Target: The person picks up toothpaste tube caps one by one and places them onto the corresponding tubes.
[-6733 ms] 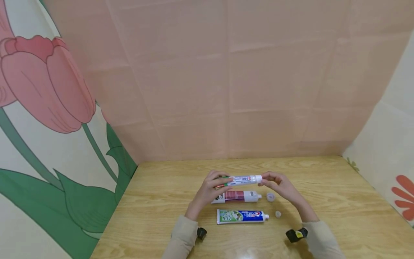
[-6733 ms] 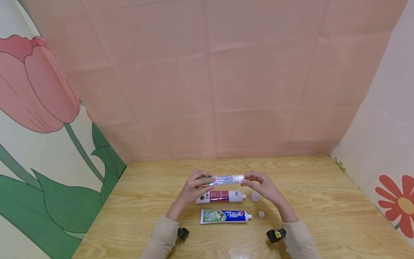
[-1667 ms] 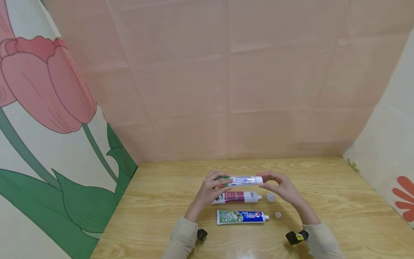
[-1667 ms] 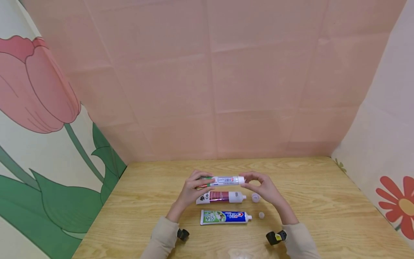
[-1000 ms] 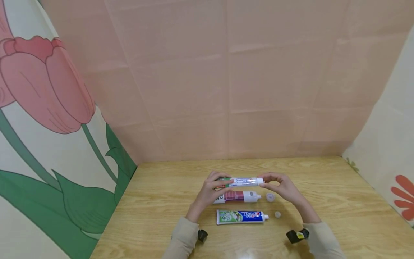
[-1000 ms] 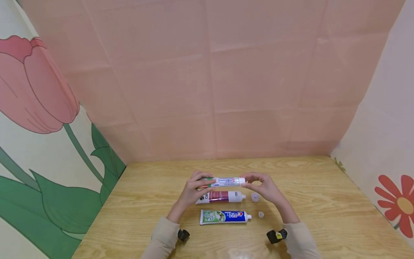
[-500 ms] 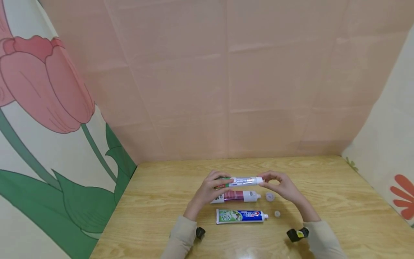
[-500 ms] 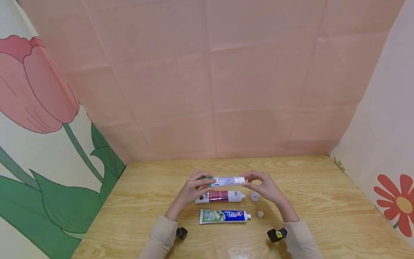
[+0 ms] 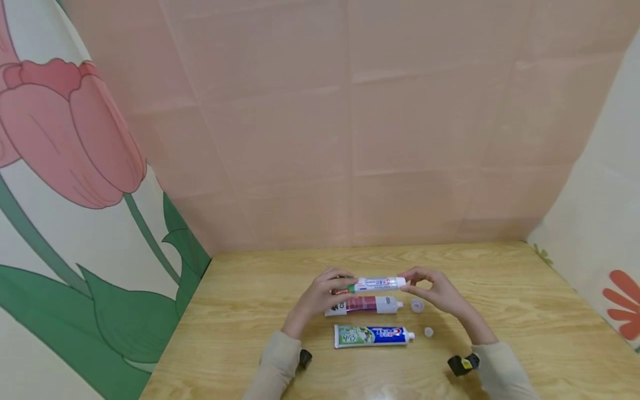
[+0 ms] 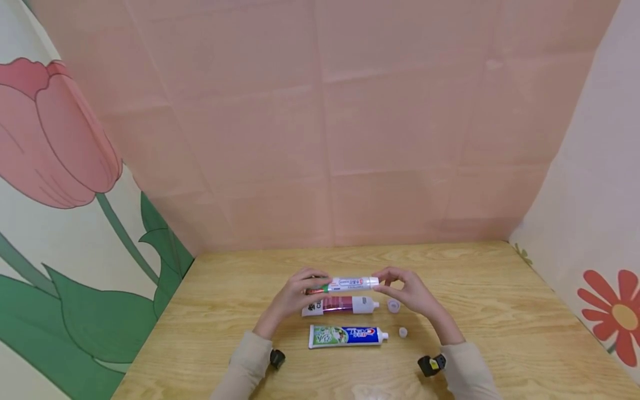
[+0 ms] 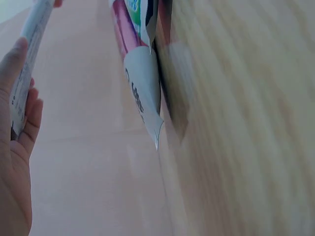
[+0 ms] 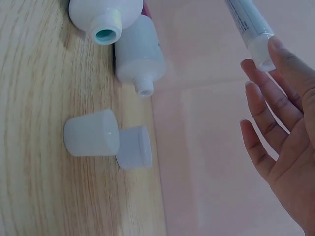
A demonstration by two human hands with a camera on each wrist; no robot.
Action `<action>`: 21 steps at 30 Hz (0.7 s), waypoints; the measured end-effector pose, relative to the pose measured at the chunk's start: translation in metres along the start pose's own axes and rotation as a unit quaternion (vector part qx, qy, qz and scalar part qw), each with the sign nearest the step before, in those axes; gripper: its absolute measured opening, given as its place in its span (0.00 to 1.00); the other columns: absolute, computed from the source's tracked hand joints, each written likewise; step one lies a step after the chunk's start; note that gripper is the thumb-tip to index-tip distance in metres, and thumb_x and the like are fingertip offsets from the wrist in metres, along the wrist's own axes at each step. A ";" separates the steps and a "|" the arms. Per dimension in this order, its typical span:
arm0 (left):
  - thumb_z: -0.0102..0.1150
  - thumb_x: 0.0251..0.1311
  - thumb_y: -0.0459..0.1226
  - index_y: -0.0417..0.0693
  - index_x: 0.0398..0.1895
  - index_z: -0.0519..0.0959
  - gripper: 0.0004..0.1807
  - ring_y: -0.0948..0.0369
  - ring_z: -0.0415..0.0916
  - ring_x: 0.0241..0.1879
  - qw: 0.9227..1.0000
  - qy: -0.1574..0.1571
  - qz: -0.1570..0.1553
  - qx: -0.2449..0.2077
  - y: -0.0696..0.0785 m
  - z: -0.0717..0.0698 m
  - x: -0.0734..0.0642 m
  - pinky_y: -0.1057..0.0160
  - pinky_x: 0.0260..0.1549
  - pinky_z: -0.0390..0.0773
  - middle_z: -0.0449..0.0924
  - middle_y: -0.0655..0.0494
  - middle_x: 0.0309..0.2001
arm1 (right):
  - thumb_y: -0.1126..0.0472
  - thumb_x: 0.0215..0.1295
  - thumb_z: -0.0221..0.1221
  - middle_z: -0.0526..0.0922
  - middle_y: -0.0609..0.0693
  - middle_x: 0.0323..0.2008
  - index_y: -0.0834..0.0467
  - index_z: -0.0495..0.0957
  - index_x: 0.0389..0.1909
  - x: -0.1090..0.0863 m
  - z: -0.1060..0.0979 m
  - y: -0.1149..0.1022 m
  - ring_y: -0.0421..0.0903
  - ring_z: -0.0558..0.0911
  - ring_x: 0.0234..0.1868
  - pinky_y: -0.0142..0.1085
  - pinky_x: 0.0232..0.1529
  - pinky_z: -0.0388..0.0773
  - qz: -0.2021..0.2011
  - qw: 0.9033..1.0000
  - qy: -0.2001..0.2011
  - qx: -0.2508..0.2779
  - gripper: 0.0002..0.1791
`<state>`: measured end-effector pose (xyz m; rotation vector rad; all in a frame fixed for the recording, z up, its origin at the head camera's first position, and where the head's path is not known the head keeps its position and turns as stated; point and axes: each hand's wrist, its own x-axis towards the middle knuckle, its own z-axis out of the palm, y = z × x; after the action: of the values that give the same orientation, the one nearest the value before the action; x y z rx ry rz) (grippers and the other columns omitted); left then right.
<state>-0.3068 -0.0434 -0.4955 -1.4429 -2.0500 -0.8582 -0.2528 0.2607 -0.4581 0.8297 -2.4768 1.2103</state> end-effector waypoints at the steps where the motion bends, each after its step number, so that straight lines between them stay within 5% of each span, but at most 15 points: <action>1: 0.70 0.46 0.35 0.45 0.50 0.79 0.23 0.63 0.71 0.51 1.000 -0.001 0.002 0.002 -0.001 0.000 0.001 0.77 0.48 0.72 0.77 0.54 0.50 | 0.65 0.57 0.63 0.82 0.47 0.37 0.57 0.79 0.42 0.000 0.000 0.000 0.39 0.76 0.35 0.31 0.37 0.74 0.000 1.000 0.001 -0.003 0.11; 13: 0.71 0.44 0.37 0.47 0.50 0.79 0.25 0.64 0.73 0.49 0.999 -0.028 -0.024 0.001 -0.013 -0.001 0.007 0.77 0.48 0.72 0.77 0.55 0.48 | 0.67 0.57 0.62 0.80 0.49 0.33 0.60 0.79 0.42 0.004 -0.003 0.008 0.41 0.75 0.33 0.33 0.36 0.75 -0.014 0.999 -0.012 -0.027 0.11; 21: 0.71 0.45 0.38 0.48 0.52 0.78 0.26 0.67 0.74 0.45 0.998 -0.052 -0.029 -0.008 -0.024 0.003 0.008 0.79 0.45 0.73 0.77 0.56 0.48 | 0.63 0.58 0.62 0.81 0.47 0.33 0.59 0.79 0.42 0.011 -0.005 0.018 0.41 0.76 0.34 0.35 0.38 0.76 0.016 0.999 -0.029 -0.034 0.10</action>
<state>-0.3324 -0.0423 -0.4969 -1.4707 -2.1753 -0.8410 -0.2725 0.2692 -0.4620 0.8211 -2.5716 1.1194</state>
